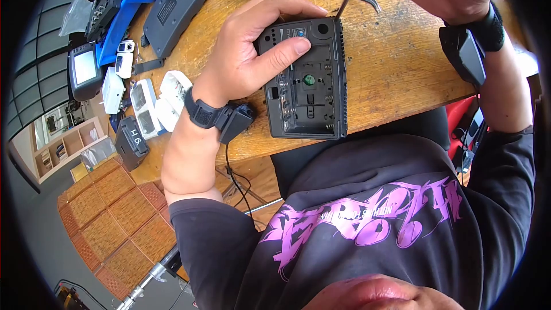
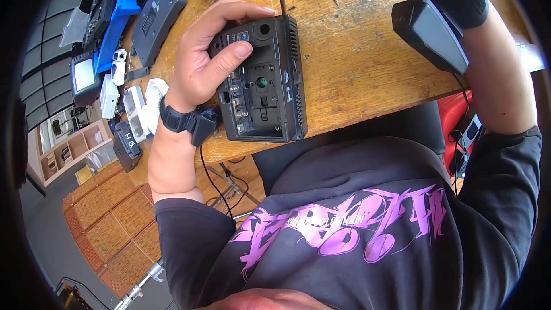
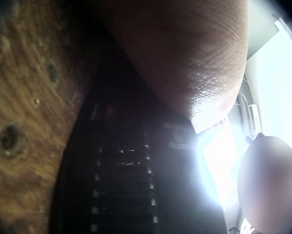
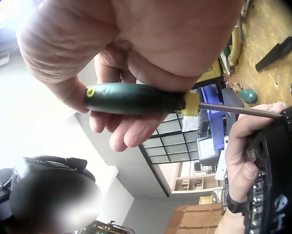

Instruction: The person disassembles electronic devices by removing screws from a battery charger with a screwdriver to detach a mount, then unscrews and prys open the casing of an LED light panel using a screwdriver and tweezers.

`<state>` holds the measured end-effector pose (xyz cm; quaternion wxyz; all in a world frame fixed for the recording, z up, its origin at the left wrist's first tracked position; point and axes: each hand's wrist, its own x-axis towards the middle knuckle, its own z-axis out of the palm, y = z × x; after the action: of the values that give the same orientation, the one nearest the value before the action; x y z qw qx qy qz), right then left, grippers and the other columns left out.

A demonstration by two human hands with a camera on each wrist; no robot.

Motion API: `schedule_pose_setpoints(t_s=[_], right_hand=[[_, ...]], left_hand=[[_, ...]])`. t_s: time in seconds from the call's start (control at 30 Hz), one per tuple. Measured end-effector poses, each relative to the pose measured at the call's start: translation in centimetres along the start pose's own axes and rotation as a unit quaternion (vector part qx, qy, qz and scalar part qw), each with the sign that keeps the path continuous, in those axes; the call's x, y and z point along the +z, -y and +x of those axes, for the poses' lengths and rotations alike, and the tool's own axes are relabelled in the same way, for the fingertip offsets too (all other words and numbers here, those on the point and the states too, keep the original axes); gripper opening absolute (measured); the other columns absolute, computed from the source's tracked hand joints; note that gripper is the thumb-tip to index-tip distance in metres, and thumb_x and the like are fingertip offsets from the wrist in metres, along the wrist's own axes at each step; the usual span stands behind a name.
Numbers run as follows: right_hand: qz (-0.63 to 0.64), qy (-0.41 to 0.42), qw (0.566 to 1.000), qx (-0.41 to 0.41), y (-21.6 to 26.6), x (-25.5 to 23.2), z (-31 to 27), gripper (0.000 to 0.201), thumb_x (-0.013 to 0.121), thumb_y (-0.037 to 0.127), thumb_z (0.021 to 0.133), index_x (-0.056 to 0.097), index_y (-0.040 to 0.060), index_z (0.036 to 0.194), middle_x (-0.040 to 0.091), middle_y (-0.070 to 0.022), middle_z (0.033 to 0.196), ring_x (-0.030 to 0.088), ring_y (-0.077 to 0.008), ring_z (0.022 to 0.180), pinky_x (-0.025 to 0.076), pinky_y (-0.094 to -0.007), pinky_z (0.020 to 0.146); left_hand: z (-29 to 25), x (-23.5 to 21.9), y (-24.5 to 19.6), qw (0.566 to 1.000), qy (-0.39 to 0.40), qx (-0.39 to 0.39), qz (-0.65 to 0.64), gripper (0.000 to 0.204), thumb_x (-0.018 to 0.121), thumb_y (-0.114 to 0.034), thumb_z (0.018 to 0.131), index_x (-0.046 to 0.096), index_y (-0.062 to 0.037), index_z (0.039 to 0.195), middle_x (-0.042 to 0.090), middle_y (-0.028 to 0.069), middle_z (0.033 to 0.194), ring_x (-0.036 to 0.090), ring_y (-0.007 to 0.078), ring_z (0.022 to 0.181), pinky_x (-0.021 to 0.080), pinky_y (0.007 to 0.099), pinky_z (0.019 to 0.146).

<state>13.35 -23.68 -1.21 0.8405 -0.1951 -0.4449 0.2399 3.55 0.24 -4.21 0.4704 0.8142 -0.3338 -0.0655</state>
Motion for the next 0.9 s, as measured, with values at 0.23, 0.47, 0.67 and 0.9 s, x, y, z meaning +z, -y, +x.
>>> schedule_pose_setpoints(t_s=[0.23,0.47,0.67,0.9], right_hand=[[0.014,0.122,0.991,0.049,0.3,-3.9,-0.2,0.047,0.039,0.033,0.111,0.068,-0.0005,0.127,0.059,-0.0235,0.141,0.074,-0.0325,0.103,0.06,-0.0393,0.091],[0.1,0.115,0.983,0.103,0.3,-3.8,0.3,0.045,0.038,0.038,0.109,0.065,0.005,0.095,0.065,-0.0085,0.099,0.056,-0.0113,0.067,0.047,-0.0244,0.067],[-0.094,0.048,0.985,0.139,2.0,-1.3,0.1,0.049,0.031,0.044,0.109,0.06,0.0076,0.095,0.056,-0.0036,0.086,0.05,-0.0111,0.063,0.043,-0.0259,0.066],[0.049,0.09,0.991,0.088,-0.1,-3.4,0.3,0.039,0.042,0.042,0.108,0.064,0.012,0.097,0.054,0.0007,0.083,0.049,-0.0131,0.071,0.045,-0.0299,0.073]], left_hand=[[0.1,0.4,0.1,0.999,-0.016,-0.005,-0.029,0.042,0.069,-0.024,0.093,0.068,0.0044,0.124,0.067,0.0103,0.114,0.062,0.0182,0.103,0.047,0.0298,0.092],[0.2,0.0,-0.2,1.0,-0.004,-0.002,0.002,0.042,0.068,-0.025,0.094,0.068,0.0053,0.123,0.069,0.0128,0.117,0.064,0.0208,0.106,0.047,0.0311,0.095],[0.2,-0.1,0.1,1.0,-0.006,0.026,0.016,0.04,0.067,-0.024,0.094,0.068,0.0051,0.122,0.07,0.0142,0.117,0.066,0.0234,0.106,0.049,0.0324,0.095],[0.2,-0.2,0.5,0.999,0.003,0.032,0.014,0.039,0.067,-0.024,0.095,0.069,0.0043,0.122,0.069,0.0132,0.118,0.065,0.0222,0.106,0.049,0.0318,0.094]])
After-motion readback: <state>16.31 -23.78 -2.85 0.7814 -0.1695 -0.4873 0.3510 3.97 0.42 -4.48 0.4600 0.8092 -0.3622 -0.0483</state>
